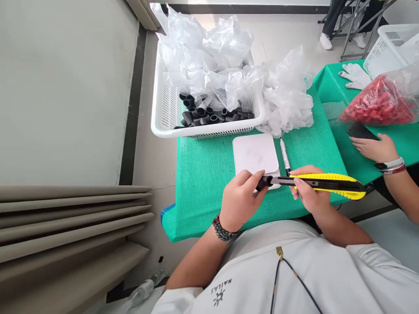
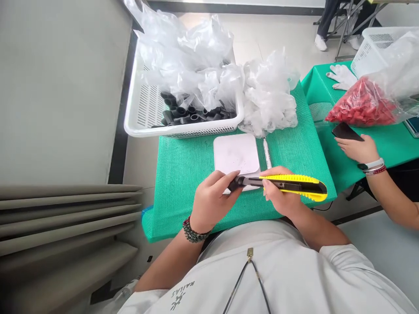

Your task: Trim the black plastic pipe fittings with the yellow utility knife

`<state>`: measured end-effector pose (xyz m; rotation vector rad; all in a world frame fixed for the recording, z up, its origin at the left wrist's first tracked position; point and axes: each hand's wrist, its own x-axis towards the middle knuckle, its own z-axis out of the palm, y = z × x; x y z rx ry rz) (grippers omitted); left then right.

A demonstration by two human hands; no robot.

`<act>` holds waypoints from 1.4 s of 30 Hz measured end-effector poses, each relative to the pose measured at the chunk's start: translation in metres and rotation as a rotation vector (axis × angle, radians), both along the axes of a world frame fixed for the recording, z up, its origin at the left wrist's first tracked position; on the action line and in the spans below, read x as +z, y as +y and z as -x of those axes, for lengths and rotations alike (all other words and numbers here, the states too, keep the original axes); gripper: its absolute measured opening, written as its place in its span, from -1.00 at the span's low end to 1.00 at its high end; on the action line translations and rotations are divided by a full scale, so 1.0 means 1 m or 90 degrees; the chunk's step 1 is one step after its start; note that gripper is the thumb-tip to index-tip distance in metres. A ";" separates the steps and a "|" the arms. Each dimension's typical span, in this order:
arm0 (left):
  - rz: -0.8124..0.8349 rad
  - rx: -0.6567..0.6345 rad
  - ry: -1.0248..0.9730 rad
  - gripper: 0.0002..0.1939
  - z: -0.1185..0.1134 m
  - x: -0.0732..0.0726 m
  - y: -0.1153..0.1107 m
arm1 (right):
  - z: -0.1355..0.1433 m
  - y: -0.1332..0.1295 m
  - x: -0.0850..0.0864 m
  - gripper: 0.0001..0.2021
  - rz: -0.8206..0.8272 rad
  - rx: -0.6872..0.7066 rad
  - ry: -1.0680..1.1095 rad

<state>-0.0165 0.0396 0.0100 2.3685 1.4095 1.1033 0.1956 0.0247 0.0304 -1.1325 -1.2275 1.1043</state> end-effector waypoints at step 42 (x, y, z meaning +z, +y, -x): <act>0.571 -0.242 -0.440 -0.30 0.005 0.006 -0.021 | -0.008 0.012 -0.004 -0.77 0.061 0.189 0.028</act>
